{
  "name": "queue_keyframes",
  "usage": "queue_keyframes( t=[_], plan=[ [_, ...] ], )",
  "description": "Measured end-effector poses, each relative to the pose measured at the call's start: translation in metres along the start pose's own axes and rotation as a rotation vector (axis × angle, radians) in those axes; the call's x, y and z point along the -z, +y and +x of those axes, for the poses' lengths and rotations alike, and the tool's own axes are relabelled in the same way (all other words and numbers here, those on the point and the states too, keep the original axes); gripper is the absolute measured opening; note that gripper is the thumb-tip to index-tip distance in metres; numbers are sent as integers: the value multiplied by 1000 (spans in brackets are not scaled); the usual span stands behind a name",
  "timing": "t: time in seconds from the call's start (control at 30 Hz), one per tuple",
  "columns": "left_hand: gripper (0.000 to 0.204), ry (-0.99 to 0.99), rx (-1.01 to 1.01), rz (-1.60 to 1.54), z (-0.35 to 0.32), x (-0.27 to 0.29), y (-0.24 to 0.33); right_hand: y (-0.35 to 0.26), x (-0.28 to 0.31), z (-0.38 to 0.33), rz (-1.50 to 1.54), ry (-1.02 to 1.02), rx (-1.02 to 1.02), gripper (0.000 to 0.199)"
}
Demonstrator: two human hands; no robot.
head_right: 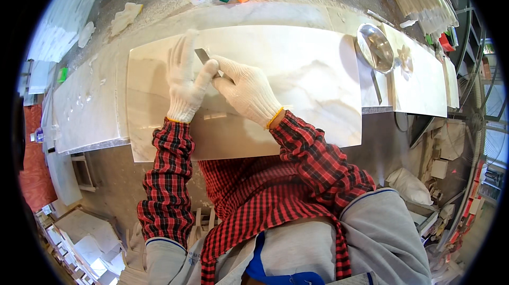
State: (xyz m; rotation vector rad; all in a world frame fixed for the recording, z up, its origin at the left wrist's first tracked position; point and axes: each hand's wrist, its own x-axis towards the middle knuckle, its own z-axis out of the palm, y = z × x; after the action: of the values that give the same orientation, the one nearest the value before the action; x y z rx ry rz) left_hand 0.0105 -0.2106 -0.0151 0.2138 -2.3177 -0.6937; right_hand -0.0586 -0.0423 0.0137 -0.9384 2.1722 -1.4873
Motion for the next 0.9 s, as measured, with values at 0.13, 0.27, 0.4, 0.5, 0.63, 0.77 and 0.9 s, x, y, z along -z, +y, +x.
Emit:
queue_keyframes(
  t=[0.13, 0.27, 0.4, 0.5, 0.63, 0.77, 0.9],
  plan=[
    [62, 59, 55, 111, -5, 21, -28, -10, 23, -5, 237, -7, -306, 49],
    [55, 62, 24, 219, 0, 32, -37, 23, 52, 7, 8, 95, -327, 48],
    [51, -5, -6, 282, 5, 21, -47, 47, 55, 20, -256, 74, -216, 45],
    [49, -52, -1, 294, 5, 16, -51, 48, 51, 32, -359, 52, -150, 39],
    [45, -96, 29, 275, 7, 16, -51, 50, 40, 45, -613, 95, -35, 35],
    [42, -118, 46, 267, 10, 16, -47, 51, 21, 58, -681, 94, 2, 29],
    [39, -95, -4, 300, 7, 15, -51, 54, 15, 66, -707, 68, 20, 19]
  ],
)
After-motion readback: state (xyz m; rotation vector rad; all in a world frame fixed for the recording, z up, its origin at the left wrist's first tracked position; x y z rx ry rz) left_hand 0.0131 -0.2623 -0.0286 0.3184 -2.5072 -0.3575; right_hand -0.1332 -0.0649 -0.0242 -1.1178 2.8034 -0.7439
